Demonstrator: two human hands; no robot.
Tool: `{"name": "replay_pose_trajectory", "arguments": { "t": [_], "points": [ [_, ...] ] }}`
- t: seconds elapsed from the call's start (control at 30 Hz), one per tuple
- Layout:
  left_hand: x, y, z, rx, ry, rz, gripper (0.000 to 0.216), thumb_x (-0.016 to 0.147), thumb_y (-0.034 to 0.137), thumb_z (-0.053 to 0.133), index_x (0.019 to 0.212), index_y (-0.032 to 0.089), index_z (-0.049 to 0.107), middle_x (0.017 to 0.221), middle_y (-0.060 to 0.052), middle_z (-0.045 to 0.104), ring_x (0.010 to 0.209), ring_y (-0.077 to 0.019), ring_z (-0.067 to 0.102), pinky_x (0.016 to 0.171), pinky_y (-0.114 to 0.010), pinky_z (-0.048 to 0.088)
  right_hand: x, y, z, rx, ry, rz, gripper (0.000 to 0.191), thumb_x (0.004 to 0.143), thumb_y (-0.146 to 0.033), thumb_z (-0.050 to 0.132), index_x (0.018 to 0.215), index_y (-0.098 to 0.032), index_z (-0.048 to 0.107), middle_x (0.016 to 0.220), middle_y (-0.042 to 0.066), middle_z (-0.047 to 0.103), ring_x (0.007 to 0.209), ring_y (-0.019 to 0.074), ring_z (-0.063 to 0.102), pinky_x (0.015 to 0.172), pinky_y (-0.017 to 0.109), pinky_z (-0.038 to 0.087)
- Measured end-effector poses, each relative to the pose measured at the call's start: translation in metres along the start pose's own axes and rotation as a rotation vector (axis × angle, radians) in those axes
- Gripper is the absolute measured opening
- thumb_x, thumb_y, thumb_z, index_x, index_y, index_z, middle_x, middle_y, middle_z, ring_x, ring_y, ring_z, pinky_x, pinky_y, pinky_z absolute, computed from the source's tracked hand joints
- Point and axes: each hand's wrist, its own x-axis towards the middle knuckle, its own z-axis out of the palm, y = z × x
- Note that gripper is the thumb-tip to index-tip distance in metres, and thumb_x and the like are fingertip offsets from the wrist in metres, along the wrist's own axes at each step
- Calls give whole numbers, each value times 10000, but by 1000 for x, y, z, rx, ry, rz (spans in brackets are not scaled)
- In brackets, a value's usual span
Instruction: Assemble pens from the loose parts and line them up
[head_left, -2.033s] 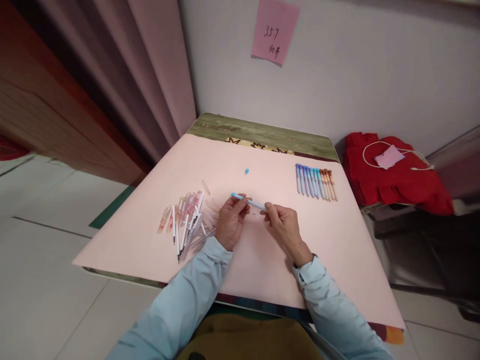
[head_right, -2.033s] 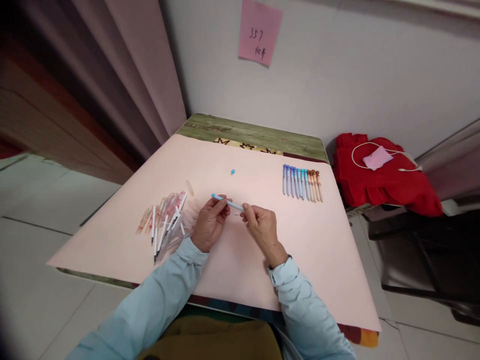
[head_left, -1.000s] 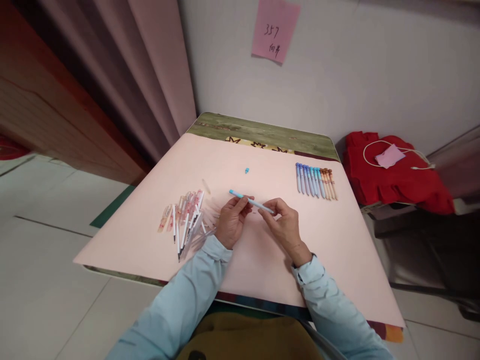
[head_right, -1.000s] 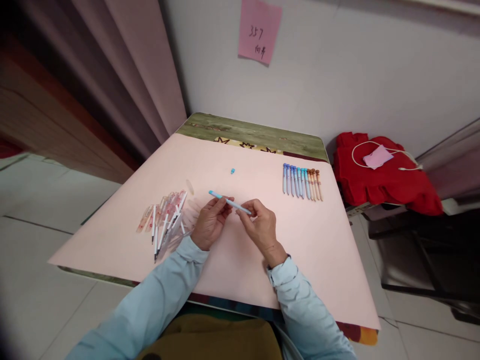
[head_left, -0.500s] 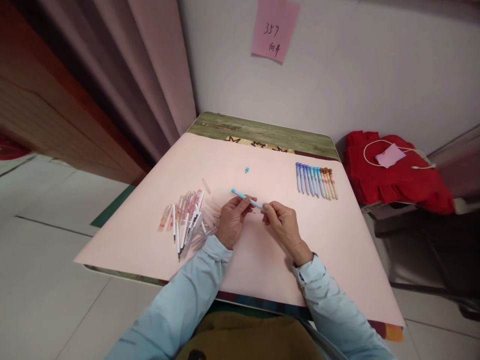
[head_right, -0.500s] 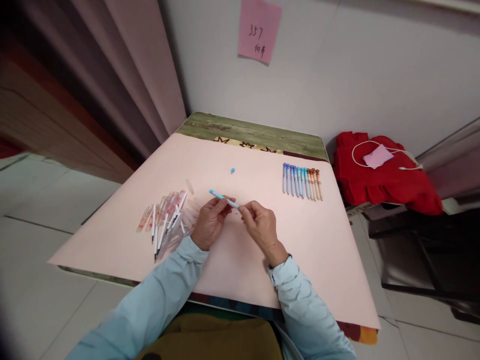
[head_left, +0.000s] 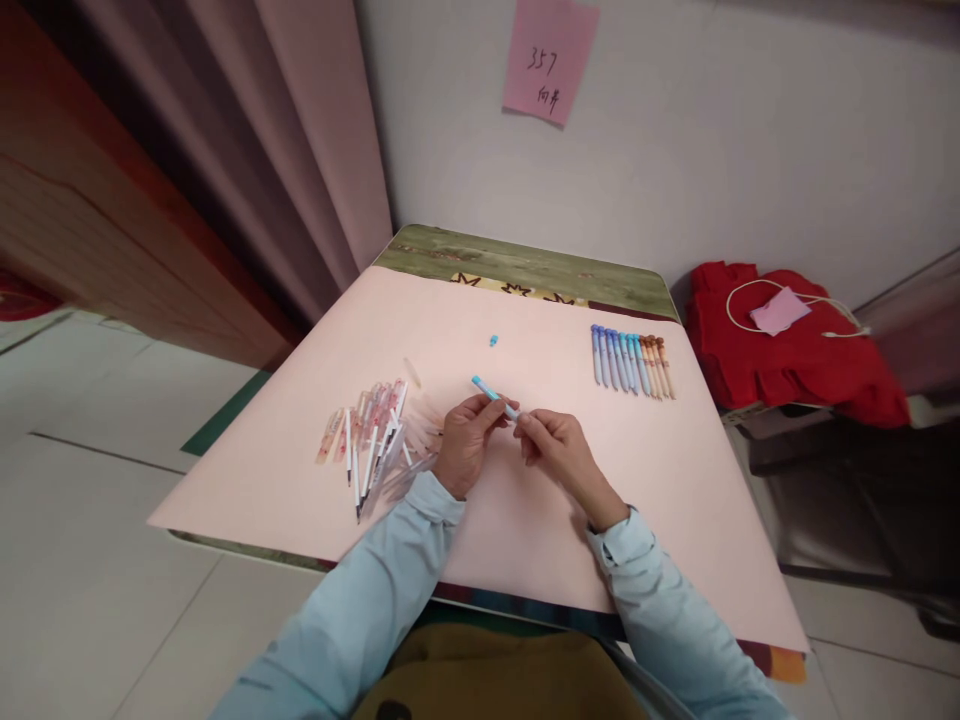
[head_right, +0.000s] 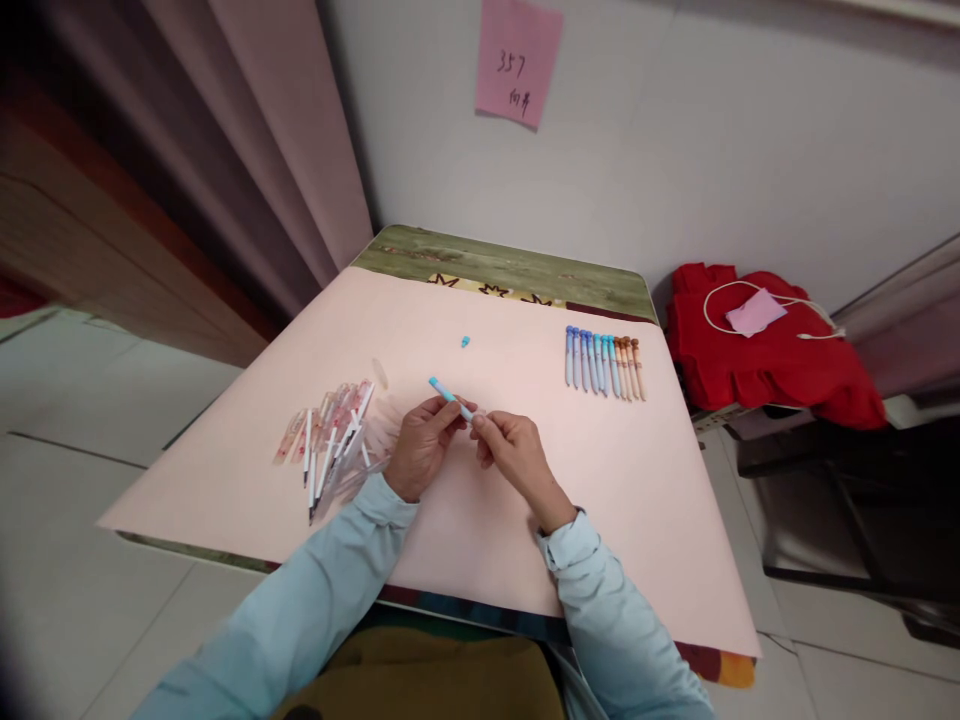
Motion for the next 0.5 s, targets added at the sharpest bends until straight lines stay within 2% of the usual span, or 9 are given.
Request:
{"name": "replay_pose_trajectory", "arguments": {
  "t": [0.13, 0.23, 0.3, 0.4, 0.47, 0.5],
  "points": [
    [-2, 2, 2, -53, -40, -29, 156, 717, 274, 796, 784, 147, 734, 817, -63, 723, 753, -150, 633, 786, -305, 493, 0, -1, 0, 282, -188, 225, 518, 859, -664, 517, 722, -177, 626, 485, -24, 511, 372, 89, 386, 372, 221, 360],
    [-3, 3, 3, -85, -46, -54, 182, 708, 295, 808, 774, 147, 725, 794, -57, 711, 736, -148, 633, 772, -306, 502, 1, -1, 1, 319, -233, 240, 521, 870, -661, 500, 745, -175, 642, 495, -21, 519, 372, 88, 379, 375, 223, 351],
    [-2, 3, 3, -79, -37, -59, 201, 711, 316, 806, 768, 142, 722, 762, -50, 696, 694, -139, 620, 715, -294, 499, 0, -1, 1, 243, -181, 147, 520, 876, -652, 499, 767, -171, 663, 529, -4, 559, 426, 107, 471, 440, 236, 415],
    [0, 0, 0, -50, 3, -44, 193, 716, 311, 800, 765, 139, 727, 749, -40, 687, 675, -127, 609, 678, -269, 483, 1, 0, 2, 3, 23, -42, 420, 802, -596, 648, 823, -178, 681, 634, 11, 638, 540, 130, 560, 526, 244, 461],
    [1, -2, -2, -26, 24, -20, 180, 713, 300, 800, 769, 141, 734, 763, -39, 695, 694, -124, 612, 695, -260, 476, 1, 1, 2, -109, 109, -99, 372, 769, -552, 707, 815, -184, 683, 644, 9, 654, 553, 134, 572, 528, 242, 455],
    [1, -4, -3, -10, 24, -10, 178, 717, 301, 796, 773, 143, 737, 768, -39, 697, 700, -124, 613, 703, -259, 474, 1, 2, 2, -122, 109, -97, 359, 778, -541, 703, 803, -184, 685, 635, 10, 656, 552, 137, 580, 529, 243, 458]
  ]
}}
